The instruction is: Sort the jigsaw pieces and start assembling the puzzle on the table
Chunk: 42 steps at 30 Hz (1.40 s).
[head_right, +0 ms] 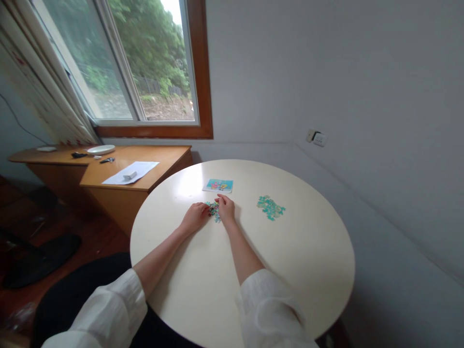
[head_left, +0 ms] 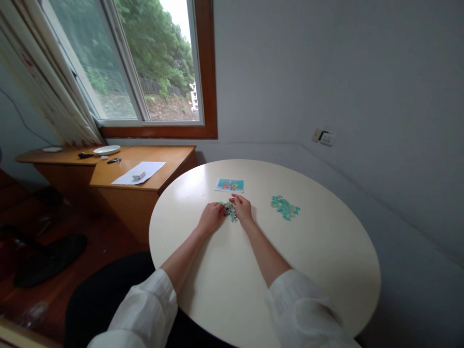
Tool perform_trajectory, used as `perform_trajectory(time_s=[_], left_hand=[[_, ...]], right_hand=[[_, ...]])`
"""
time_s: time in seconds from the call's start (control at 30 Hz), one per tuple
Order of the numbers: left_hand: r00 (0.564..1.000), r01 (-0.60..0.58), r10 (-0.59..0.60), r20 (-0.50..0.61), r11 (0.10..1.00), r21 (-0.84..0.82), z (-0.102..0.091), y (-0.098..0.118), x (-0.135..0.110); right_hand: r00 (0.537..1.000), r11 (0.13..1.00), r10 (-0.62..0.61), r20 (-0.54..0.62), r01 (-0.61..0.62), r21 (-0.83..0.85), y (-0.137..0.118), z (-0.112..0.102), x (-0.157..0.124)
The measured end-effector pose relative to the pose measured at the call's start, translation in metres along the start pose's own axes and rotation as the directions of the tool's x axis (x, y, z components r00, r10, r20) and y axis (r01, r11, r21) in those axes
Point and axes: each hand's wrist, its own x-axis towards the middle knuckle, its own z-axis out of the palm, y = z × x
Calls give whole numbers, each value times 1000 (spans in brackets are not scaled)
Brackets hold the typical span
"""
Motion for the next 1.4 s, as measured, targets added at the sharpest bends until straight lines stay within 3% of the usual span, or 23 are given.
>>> perform_trajectory(time_s=[0.27, 0.47, 0.57, 0.63, 0.73, 0.8, 0.97, 1.17, 1.27, 1.4], left_hand=[[999, 31, -33, -21, 998, -57, -1, 0, 0], [993, 40, -65, -99, 970, -238, -1, -1, 0], [977, 72, -135, -164, 936, -344, 0, -2, 2], [952, 138, -243, -184, 883, -448, 0, -3, 3], [885, 247, -436, -161, 735, -631, 0, -7, 4], [853, 274, -501, -146, 668, -692, 0, -10, 5], [829, 287, -542, -137, 624, -727, -2, -13, 4], [783, 294, -613, -103, 510, -808, -7, -12, 0], [764, 274, -642, -58, 405, -872, -9, -10, -3], [776, 254, -627, 66, 216, -943, -12, -4, -5]], right_hand=[[1000, 999, -14, 7, 15, -37, -1, -1, -1], [1000, 996, -22, 14, 24, -85, -4, -3, -1], [999, 992, -37, 17, 39, -123, -6, -3, -2], [998, 985, -55, 23, 58, -160, -9, -4, -4], [994, 966, -92, 54, 103, -237, -14, -4, -9], [989, 944, -122, 87, 143, -298, -18, -3, -14], [973, 861, -175, 152, 226, -455, -28, -2, -25], [925, 576, -225, 307, 380, -724, -32, -5, -34], [922, 549, -201, 330, 385, -742, -32, -7, -34], [915, 542, -184, 359, 400, -739, -32, -8, -33]])
